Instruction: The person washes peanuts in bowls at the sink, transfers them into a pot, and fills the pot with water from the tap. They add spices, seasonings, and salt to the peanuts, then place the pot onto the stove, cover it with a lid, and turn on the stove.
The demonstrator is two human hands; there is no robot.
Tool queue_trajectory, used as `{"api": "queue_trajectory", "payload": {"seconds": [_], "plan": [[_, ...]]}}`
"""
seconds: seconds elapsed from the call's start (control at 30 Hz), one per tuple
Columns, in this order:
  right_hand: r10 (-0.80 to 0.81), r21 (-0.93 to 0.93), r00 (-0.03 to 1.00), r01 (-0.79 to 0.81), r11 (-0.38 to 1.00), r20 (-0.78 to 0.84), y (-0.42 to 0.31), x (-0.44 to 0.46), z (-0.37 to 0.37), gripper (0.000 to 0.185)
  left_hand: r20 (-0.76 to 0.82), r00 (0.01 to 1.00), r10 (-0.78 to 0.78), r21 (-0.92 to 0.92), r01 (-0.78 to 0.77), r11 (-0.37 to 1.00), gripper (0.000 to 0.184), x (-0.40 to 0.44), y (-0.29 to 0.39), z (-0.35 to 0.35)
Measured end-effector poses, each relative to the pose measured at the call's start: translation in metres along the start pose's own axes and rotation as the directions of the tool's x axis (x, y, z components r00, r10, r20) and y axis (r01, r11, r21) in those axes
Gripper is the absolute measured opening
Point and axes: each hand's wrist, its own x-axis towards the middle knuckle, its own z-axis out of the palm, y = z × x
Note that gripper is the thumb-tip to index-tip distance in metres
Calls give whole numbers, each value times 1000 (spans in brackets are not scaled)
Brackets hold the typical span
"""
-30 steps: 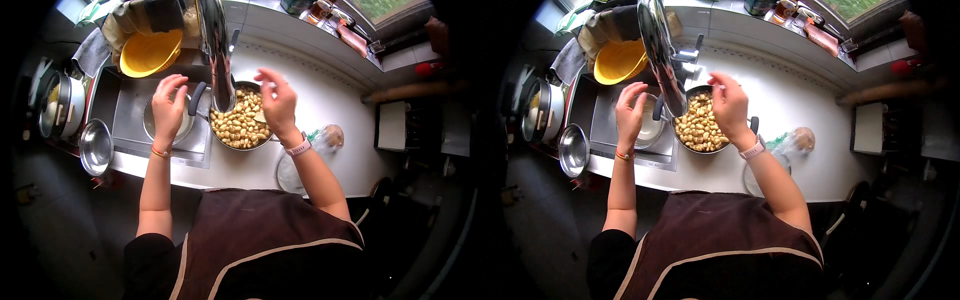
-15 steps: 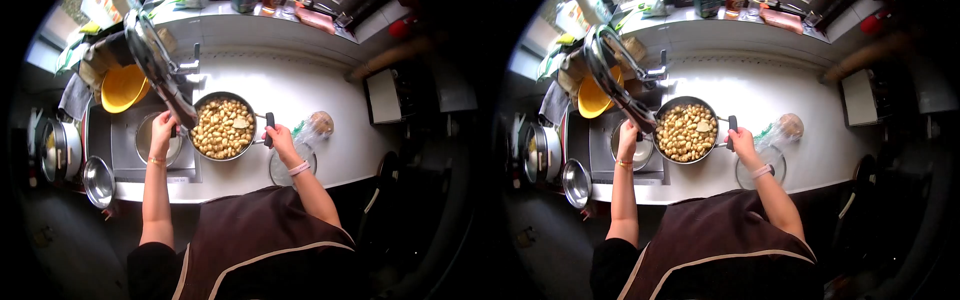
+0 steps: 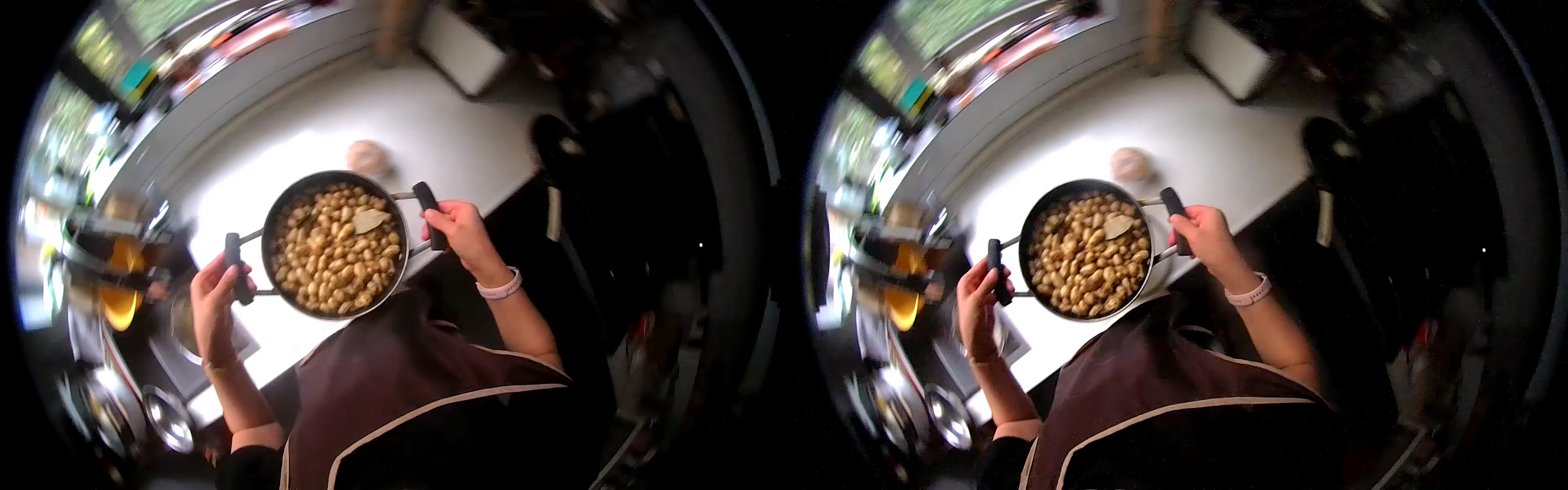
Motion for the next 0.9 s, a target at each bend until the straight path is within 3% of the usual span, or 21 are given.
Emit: {"api": "queue_trajectory", "payload": {"seconds": [0.17,0.33,0.37,0.43,0.5,0.57,0.6,0.73,0.8,0.83,0.87,0.9], "plan": [[31,70,980,-17,997,-197,-17,-37,11,18,256,964,-73,123,43,992,40,59,47,-6],[-93,49,919,121,991,-384,-43,-49,34,20,487,865,-120,221,10,975,34,145,88,0],[-32,64,962,51,997,-271,-43,-66,25,20,395,899,-190,249,95,964,33,101,90,0],[-103,-10,917,108,994,-385,-50,-49,17,21,504,832,-234,316,74,946,27,160,72,6],[-155,-52,911,146,988,-381,-39,0,2,21,604,766,-219,297,39,954,28,228,59,31],[-94,-122,845,34,992,-526,-68,72,0,20,590,774,-230,227,115,967,28,332,53,59],[-31,-93,815,-28,995,-579,-1,-44,19,20,557,768,-316,309,161,937,28,222,7,53],[9,-125,783,-111,986,-622,46,64,53,20,491,755,-435,416,235,878,30,335,-39,42],[-102,-127,642,8,992,-759,77,143,85,33,572,699,-430,434,187,881,30,428,-85,17],[13,-39,621,-69,997,-783,119,30,43,33,636,636,-437,522,62,851,31,322,-88,77],[85,51,602,-74,996,-794,116,35,45,27,616,645,-452,400,238,885,29,317,-93,84],[175,144,576,-99,985,-799,109,45,54,21,612,649,-452,391,249,886,29,326,-105,80]]}}
